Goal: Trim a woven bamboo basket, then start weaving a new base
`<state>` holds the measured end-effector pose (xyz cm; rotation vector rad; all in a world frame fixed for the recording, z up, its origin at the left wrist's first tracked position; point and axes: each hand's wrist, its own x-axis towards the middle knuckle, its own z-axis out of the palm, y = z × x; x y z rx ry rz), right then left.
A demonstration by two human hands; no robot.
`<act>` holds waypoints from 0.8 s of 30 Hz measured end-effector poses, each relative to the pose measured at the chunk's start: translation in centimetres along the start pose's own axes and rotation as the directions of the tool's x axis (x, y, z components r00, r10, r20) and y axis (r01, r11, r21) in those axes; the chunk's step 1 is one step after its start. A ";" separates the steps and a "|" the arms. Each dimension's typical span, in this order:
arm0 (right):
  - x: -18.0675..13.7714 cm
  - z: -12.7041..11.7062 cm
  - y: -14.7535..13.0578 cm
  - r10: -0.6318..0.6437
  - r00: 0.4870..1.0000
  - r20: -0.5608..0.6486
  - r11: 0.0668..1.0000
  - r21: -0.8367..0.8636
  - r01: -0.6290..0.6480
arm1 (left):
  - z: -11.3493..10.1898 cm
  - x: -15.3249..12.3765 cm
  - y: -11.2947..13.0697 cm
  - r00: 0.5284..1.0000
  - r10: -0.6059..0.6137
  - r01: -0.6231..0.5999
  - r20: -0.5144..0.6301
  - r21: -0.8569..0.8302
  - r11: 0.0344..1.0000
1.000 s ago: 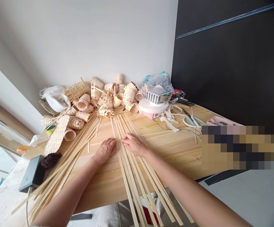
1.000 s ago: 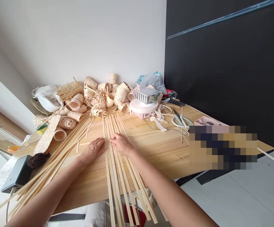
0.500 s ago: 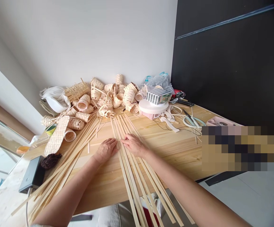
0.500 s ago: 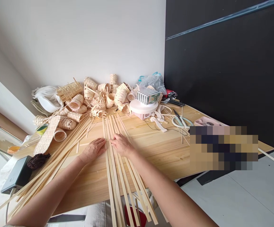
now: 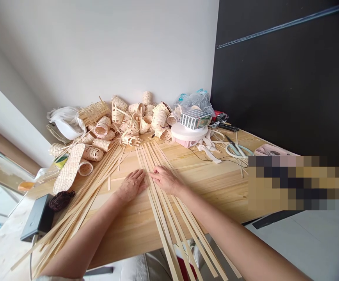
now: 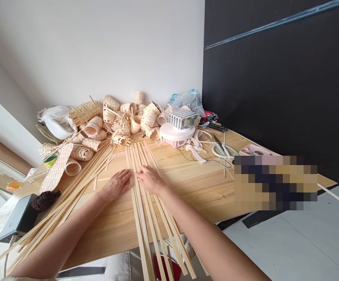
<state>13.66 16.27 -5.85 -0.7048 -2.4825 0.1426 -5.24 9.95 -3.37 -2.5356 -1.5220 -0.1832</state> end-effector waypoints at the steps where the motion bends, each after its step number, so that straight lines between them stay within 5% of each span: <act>1: 0.0 0.0 0.0 0.000 1.000 -0.001 1.000 -0.002 0.000 | 0.2 0.1 -0.1 1.000 -0.001 0.001 0.014 -0.006 1.000; 8: 0.0 -0.1 0.0 0.004 1.000 -0.004 1.000 -0.008 -0.004 | -0.1 0.1 -0.3 0.999 -0.018 0.018 0.039 -0.013 1.000; 16: 0.0 -0.2 -0.1 0.010 1.000 -0.005 1.000 -0.013 -0.010 | -1.5 -0.5 0.5 0.994 0.097 -0.096 0.058 -0.005 0.995; 24: 0.0 -0.2 -0.2 0.005 1.000 -0.004 1.000 -0.019 -0.005 | -0.6 -1.3 0.0 0.990 0.121 -0.117 0.076 -0.058 0.991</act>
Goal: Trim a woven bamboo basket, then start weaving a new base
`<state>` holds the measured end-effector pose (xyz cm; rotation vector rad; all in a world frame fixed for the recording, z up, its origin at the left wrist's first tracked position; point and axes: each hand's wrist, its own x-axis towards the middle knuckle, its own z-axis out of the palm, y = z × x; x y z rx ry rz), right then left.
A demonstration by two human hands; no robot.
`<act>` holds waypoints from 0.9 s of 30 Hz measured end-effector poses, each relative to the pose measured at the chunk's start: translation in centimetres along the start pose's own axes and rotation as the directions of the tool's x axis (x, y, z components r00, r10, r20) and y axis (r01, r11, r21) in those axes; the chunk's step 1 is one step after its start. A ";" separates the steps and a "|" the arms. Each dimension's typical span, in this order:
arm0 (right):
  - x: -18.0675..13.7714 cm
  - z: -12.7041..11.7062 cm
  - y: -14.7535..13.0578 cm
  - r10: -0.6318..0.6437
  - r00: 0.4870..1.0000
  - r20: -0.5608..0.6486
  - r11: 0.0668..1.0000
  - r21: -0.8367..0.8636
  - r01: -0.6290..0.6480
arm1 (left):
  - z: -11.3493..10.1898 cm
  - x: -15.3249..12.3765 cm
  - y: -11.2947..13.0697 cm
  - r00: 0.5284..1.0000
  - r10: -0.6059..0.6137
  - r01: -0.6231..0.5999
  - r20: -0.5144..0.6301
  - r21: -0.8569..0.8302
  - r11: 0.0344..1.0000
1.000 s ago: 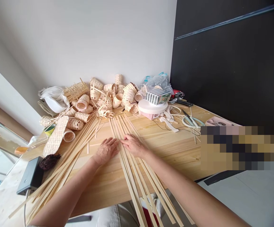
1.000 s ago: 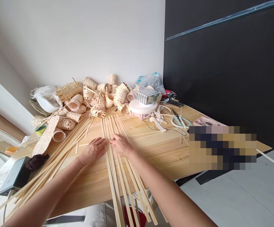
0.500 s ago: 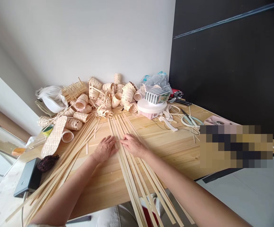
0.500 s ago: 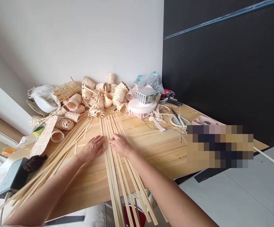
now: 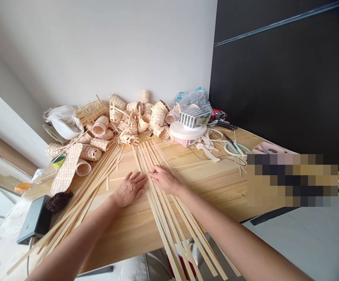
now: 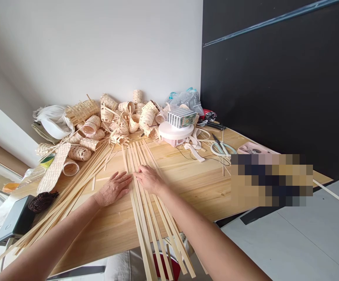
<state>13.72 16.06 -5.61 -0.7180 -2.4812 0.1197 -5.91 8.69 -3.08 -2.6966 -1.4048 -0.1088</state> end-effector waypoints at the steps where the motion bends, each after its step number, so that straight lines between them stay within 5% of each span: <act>1: 0.0 0.0 0.0 0.000 1.000 0.000 1.000 -0.001 0.000 | 0.1 0.0 -0.1 1.000 0.002 -0.001 0.004 -0.010 1.000; 13: 0.0 0.2 0.1 -0.010 1.000 0.004 1.000 -0.014 0.010 | 0.2 0.2 -0.3 0.999 -0.012 0.016 0.043 -0.093 0.996; 27: -0.1 0.6 0.2 -0.003 1.000 0.004 1.000 -0.012 0.003 | 0.6 0.5 -0.5 0.994 0.044 -0.058 -0.098 -0.140 0.988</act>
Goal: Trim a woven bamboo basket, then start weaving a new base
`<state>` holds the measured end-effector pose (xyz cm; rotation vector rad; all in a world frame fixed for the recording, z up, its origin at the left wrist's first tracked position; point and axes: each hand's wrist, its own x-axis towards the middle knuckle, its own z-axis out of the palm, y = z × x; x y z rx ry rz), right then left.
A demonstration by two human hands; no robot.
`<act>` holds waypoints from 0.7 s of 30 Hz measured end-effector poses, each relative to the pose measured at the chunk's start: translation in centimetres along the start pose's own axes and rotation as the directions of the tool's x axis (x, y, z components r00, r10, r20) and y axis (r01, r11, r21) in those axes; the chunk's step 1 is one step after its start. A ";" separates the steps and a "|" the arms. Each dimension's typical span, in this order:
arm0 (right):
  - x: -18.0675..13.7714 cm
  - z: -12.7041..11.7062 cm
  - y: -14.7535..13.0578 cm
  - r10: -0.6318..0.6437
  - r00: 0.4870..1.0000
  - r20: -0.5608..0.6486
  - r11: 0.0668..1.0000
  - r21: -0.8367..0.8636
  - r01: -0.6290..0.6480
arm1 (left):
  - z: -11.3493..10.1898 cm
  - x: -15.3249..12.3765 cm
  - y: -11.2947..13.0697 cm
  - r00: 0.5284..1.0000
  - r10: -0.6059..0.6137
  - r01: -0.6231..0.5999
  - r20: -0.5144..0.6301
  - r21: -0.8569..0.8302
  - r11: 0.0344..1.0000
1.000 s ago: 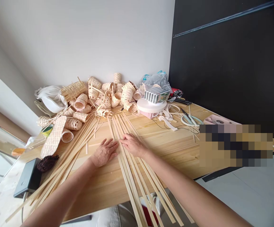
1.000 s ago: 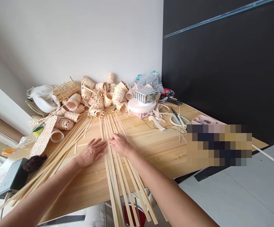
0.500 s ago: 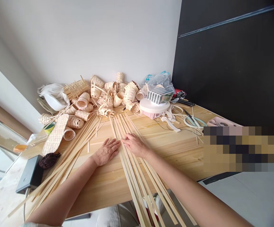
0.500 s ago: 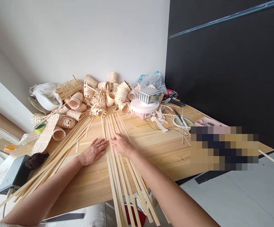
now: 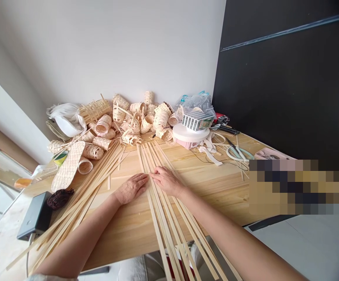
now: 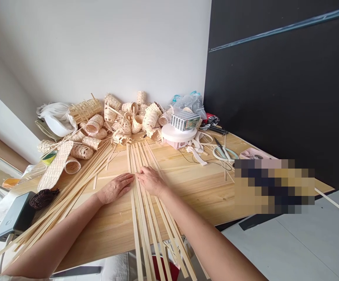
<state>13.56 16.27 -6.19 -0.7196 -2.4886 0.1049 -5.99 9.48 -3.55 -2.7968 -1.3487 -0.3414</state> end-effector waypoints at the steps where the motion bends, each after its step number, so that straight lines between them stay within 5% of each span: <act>1: 0.0 0.1 0.0 0.003 1.000 -0.003 1.000 0.003 -0.003 | 0.0 0.2 -0.1 1.000 -0.007 0.007 -0.018 -0.012 1.000; 12: 0.1 -0.2 -0.2 0.014 1.000 0.003 1.000 0.016 -0.014 | 0.8 2.1 -2.0 0.995 0.033 -0.035 -0.097 -0.020 0.999; 21: 0.1 -0.9 -0.5 0.010 1.000 -0.003 1.000 -0.005 -0.010 | 1.6 2.1 -1.8 0.995 -0.061 0.068 -0.073 0.092 0.993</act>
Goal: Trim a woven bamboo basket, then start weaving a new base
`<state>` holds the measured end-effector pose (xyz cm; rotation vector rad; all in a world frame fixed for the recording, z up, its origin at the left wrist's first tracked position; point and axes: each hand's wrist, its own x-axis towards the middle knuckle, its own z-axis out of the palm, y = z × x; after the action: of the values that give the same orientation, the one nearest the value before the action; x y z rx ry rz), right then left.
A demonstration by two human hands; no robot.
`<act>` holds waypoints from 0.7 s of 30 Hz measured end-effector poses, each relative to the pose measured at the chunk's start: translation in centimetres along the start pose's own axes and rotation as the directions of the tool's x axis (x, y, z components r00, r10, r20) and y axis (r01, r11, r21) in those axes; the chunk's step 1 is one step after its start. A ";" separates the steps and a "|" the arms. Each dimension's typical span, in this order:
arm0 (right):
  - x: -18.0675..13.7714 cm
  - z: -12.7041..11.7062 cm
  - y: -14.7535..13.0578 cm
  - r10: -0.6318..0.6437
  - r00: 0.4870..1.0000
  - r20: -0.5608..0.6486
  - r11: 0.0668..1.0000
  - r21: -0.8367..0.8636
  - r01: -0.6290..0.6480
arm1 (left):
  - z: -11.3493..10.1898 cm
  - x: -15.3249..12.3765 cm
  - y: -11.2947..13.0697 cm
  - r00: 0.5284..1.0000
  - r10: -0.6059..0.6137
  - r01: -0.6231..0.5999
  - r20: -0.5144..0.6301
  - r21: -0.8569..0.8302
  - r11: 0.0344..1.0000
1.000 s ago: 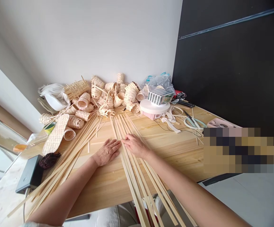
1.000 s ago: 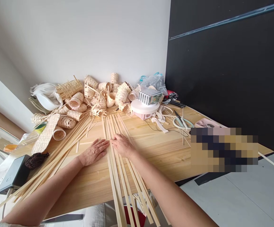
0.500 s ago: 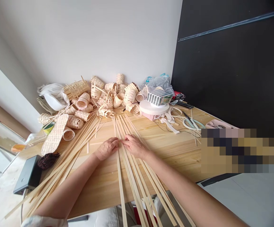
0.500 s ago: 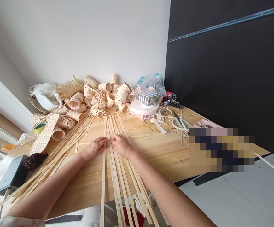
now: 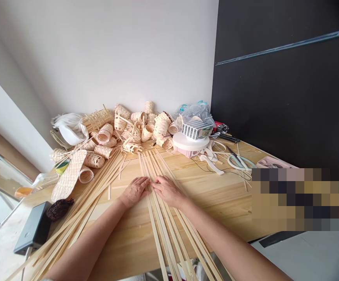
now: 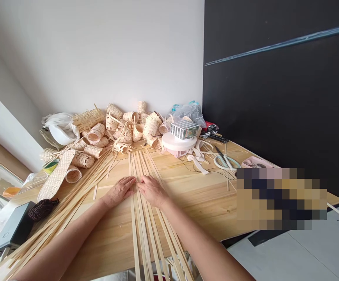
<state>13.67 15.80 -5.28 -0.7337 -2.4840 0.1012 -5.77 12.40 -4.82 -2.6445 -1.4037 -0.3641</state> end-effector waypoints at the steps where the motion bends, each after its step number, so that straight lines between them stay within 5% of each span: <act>1: 0.0 -0.1 0.0 0.000 1.000 -0.002 1.000 -0.002 0.000 | 0.0 0.0 0.1 1.000 -0.007 0.007 0.000 0.007 1.000; 21: 0.1 0.4 0.1 0.012 1.000 -0.003 1.000 0.019 -0.012 | -1.4 1.0 -0.2 0.999 -0.010 0.004 -0.045 -0.144 0.990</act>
<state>13.50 15.99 -5.58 -0.7406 -2.4724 0.1274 -5.61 12.97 -3.19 -2.7251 -1.4239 -0.5420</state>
